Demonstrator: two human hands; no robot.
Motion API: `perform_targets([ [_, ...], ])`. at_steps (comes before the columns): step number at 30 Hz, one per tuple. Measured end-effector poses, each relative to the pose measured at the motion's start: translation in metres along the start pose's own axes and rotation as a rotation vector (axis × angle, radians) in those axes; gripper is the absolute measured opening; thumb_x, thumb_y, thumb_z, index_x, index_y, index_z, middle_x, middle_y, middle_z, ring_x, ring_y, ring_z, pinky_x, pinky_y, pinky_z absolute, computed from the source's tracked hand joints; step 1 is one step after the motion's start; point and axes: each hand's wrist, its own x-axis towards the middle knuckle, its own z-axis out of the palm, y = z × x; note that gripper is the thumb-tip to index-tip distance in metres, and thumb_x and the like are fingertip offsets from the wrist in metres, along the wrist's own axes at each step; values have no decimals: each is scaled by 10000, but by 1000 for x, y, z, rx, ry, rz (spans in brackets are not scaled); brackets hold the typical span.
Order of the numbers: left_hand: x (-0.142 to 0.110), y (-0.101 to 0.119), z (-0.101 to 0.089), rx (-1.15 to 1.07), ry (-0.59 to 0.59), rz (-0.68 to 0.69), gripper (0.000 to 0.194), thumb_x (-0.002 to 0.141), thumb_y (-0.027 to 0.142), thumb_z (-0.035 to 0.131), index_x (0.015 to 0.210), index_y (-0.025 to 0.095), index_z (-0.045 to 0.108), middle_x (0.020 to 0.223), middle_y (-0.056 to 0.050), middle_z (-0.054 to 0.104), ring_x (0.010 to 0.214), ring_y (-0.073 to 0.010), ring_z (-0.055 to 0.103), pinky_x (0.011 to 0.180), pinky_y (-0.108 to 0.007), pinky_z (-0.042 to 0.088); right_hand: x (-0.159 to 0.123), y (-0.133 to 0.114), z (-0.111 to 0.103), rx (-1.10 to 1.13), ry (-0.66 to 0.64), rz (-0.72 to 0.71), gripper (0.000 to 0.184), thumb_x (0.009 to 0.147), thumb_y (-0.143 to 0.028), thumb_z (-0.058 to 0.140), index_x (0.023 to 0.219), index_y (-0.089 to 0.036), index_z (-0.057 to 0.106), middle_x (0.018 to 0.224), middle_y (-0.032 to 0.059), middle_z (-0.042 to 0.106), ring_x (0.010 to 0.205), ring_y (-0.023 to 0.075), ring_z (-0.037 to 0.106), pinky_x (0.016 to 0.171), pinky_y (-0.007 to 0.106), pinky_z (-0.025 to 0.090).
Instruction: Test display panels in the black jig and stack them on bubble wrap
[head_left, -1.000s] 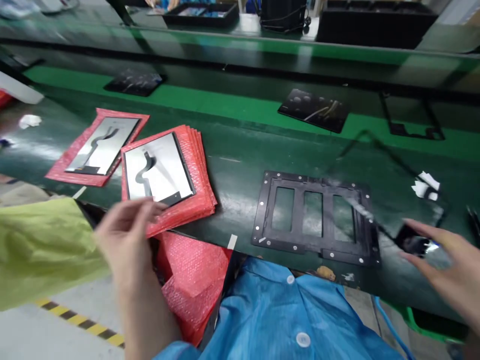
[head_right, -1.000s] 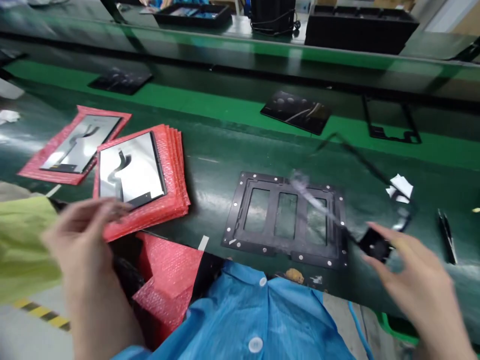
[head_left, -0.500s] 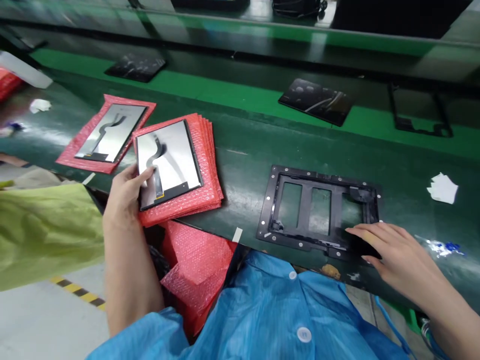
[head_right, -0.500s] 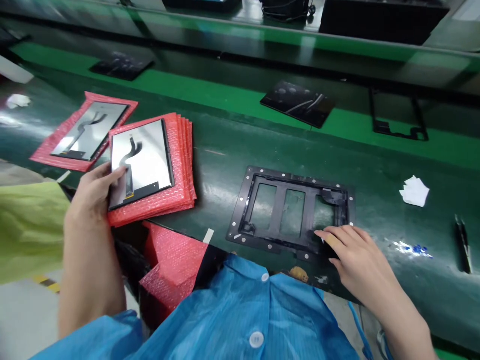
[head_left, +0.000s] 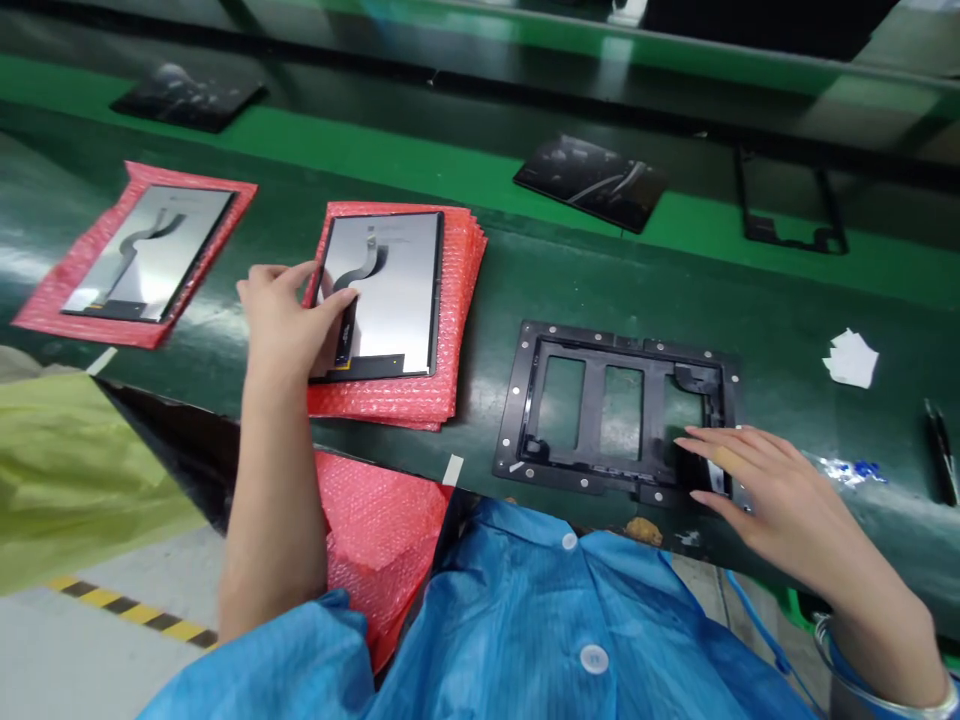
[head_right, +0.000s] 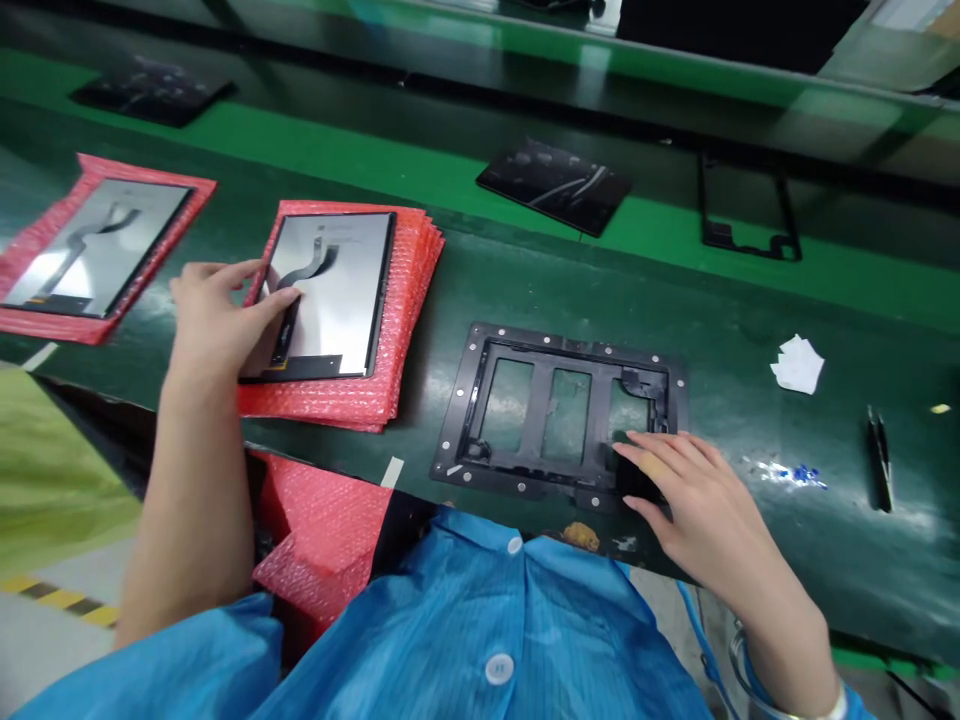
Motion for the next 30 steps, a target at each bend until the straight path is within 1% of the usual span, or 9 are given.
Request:
perform_targets([
  [2, 1, 12, -2, 268, 28, 7, 437, 823, 430, 695, 1149, 139, 684, 1010, -90, 575, 1122, -309, 492, 1071, -490, 358, 1, -1, 2, 7, 28, 31, 331, 1004, -330, 458, 1260, -180, 603, 1232, 73, 705, 1097, 270, 650, 961, 458, 473],
  [4, 5, 20, -3, 319, -1, -74, 470, 827, 440, 713, 1181, 136, 666, 846, -37, 525, 953, -266, 526, 984, -441, 413, 3, -2, 5, 17, 54, 55, 312, 1006, -313, 459, 1232, -170, 620, 1209, 79, 713, 1079, 276, 653, 939, 456, 486],
  [7, 13, 26, -5, 162, 22, -217, 520, 749, 319, 821, 1196, 122, 643, 753, 20, 496, 794, -191, 510, 847, -324, 425, 6, -3, 7, 49, 96, 82, 283, 997, -278, 482, 1201, -160, 640, 1196, 84, 717, 1063, 278, 655, 913, 449, 501],
  [9, 18, 27, -6, 59, 12, -261, 472, 731, 260, 841, 1136, 113, 649, 740, 28, 528, 747, -164, 518, 763, -282, 410, 10, -4, 8, 69, 123, 104, 263, 988, -251, 500, 1178, -155, 654, 1181, 86, 722, 1051, 276, 658, 898, 442, 508],
  [13, 22, 32, -12, -136, -5, -313, 409, 726, 193, 831, 1064, 108, 617, 736, 45, 543, 652, -117, 518, 661, -248, 407, 20, -7, 8, 105, 155, 117, 233, 972, -210, 524, 1142, -157, 673, 1148, 80, 732, 1032, 254, 671, 870, 413, 518],
  [18, 20, 45, -26, -311, 27, -343, 339, 680, 86, 796, 963, 110, 611, 697, 49, 560, 633, -92, 492, 637, -219, 377, 34, -12, 9, 150, 210, 99, 205, 969, -198, 532, 1096, -156, 687, 1105, 69, 746, 985, 236, 688, 825, 390, 522],
  [23, 21, 35, -31, -373, -2, -359, 251, 650, 63, 760, 853, 109, 619, 659, 29, 579, 653, -98, 491, 630, -219, 315, 45, -16, 12, 180, 233, 75, 195, 969, -194, 534, 1067, -162, 699, 1062, 63, 757, 967, 223, 698, 810, 376, 529],
  [27, 18, 19, -28, -439, -64, -413, 182, 645, 53, 702, 779, 110, 591, 655, 20, 556, 640, -96, 489, 652, -235, 339, 47, -17, 14, 199, 238, 60, 196, 971, -198, 529, 1050, -176, 707, 1050, 56, 759, 950, 214, 704, 814, 372, 536],
  [30, 16, 11, -26, -475, -104, -406, 180, 655, 82, 702, 798, 118, 599, 690, 22, 564, 654, -93, 486, 674, -242, 358, 47, -17, 14, 206, 232, 74, 206, 977, -203, 519, 1060, -183, 706, 1064, 55, 757, 969, 218, 705, 829, 380, 542],
])
